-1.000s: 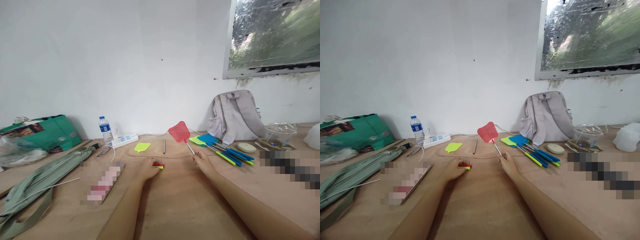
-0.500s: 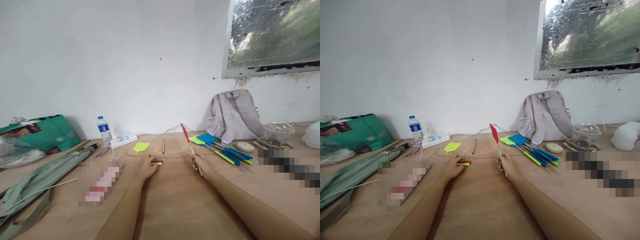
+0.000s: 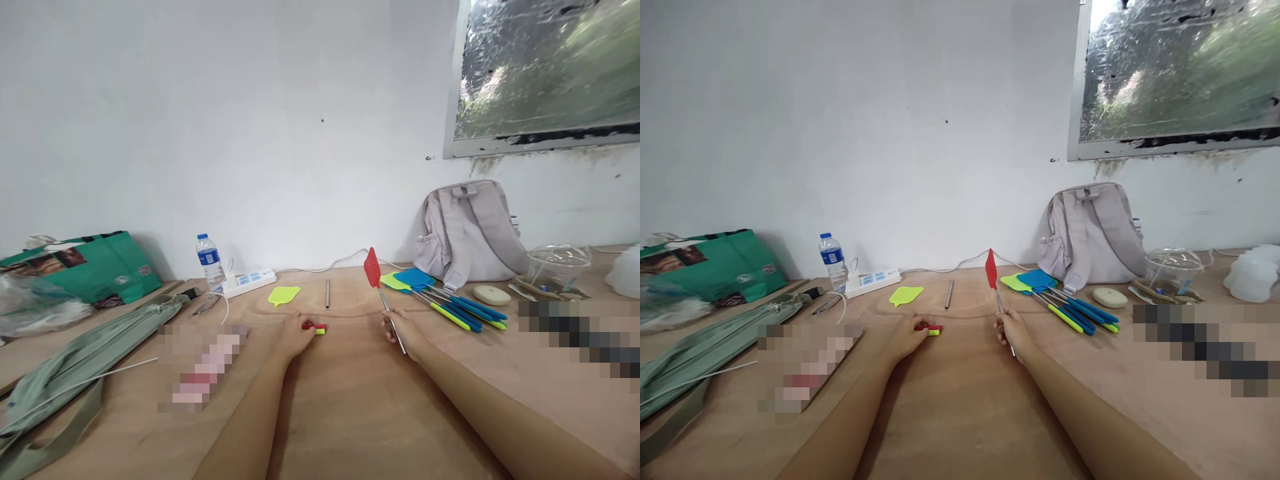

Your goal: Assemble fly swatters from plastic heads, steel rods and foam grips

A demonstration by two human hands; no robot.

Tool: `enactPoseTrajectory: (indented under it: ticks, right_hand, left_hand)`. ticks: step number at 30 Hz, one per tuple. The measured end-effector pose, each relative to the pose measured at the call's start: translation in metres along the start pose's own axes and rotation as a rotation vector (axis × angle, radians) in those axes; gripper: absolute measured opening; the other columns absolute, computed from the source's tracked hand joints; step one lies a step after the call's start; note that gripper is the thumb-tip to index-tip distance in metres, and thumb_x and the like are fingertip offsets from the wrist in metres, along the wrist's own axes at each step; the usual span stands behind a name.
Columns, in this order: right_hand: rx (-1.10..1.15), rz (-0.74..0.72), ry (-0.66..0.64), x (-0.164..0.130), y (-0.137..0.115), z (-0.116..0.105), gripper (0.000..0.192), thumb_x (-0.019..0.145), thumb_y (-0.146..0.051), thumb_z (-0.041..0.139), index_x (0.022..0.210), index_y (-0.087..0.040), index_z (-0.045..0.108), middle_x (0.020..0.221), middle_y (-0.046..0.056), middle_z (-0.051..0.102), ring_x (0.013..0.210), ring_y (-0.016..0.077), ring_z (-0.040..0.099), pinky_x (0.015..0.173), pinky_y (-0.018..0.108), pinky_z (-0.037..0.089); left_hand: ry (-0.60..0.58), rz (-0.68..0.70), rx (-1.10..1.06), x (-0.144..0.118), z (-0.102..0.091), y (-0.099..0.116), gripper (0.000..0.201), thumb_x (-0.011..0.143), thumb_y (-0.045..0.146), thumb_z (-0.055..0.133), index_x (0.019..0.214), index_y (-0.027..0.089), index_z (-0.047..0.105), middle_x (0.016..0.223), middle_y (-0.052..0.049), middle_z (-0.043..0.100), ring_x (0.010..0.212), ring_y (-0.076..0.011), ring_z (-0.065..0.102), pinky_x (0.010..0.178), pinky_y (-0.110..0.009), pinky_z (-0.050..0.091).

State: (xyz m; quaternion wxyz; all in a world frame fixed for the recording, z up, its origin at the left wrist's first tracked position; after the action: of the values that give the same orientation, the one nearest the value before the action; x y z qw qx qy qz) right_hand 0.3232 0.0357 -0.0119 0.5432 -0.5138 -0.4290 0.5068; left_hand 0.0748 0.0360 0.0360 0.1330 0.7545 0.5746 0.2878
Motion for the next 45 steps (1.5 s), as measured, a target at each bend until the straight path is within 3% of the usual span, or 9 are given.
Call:
enactPoseTrajectory:
  ticks: [9,16,26,35,40,45]
  right_hand:
    - [-0.006,-0.004,-0.007,0.0,0.0,0.001,0.006,0.074,-0.024,0.043,0.071,-0.021,0.039,0.05,-0.007,0.047,0.031,0.005,0.039,0.029,0.016,0.024]
    - [0.005,0.003,-0.008,0.001,0.002,0.002,0.006,0.074,-0.024,0.043,0.071,-0.02,0.039,0.05,-0.007,0.046,0.031,0.0048,0.038,0.028,0.016,0.023]
    - [0.016,0.009,-0.002,-0.001,0.001,0.001,0.006,0.074,-0.025,0.042,0.071,-0.021,0.039,0.05,-0.007,0.047,0.031,0.0051,0.038,0.029,0.017,0.022]
    - [0.042,0.03,0.016,0.002,0.003,0.0,0.005,0.073,-0.025,0.042,0.072,-0.02,0.041,0.048,-0.007,0.046,0.031,0.0055,0.038,0.029,0.016,0.023]
    - [0.051,0.043,0.017,0.0,0.002,0.0,0.006,0.074,-0.025,0.042,0.07,-0.02,0.041,0.047,-0.007,0.046,0.031,0.0055,0.038,0.028,0.016,0.023]
    - [0.062,0.04,0.015,0.0,0.002,0.0,0.006,0.074,-0.026,0.042,0.071,-0.02,0.042,0.047,-0.007,0.046,0.031,0.0054,0.038,0.028,0.016,0.023]
  left_hand:
    - [0.005,0.127,-0.053,0.002,0.004,0.004,0.02,0.06,0.002,0.045,0.071,0.016,0.053,0.077,0.0,0.059,0.075,-0.0132,0.052,0.068,-0.025,0.04]
    - [0.125,0.166,-0.016,0.003,-0.002,0.002,0.028,0.059,-0.001,0.045,0.08,0.017,0.052,0.086,-0.003,0.056,0.086,-0.0151,0.049,0.078,-0.029,0.039]
    - [0.298,0.213,-0.063,-0.005,-0.017,0.015,0.029,0.073,0.007,0.04,0.097,0.02,0.051,0.098,-0.005,0.051,0.096,-0.018,0.048,0.084,-0.034,0.038]
    - [0.147,0.282,-0.139,-0.008,0.001,0.031,0.028,0.081,0.012,0.032,0.102,0.019,0.049,0.1,-0.007,0.052,0.096,-0.0169,0.048,0.086,-0.033,0.037]
    - [0.161,0.232,-0.068,-0.01,-0.01,0.034,0.025,0.08,0.018,0.033,0.099,0.018,0.049,0.098,-0.007,0.056,0.092,-0.0178,0.049,0.081,-0.032,0.037]
    - [-0.221,0.142,0.189,-0.023,-0.017,0.038,0.015,0.067,0.034,0.052,0.071,0.021,0.057,0.064,0.001,0.053,0.061,-0.0148,0.049,0.056,-0.024,0.034]
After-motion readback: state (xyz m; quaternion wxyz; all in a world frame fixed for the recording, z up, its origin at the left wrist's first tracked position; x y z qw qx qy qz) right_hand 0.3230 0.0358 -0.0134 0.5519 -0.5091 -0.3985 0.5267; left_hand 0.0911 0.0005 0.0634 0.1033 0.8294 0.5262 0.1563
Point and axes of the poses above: each hand's wrist, its own x-axis towards the middle knuckle, its own z-axis out of the palm, y = z × x, the point moved 7 cm from there along x, towards the middle knuckle
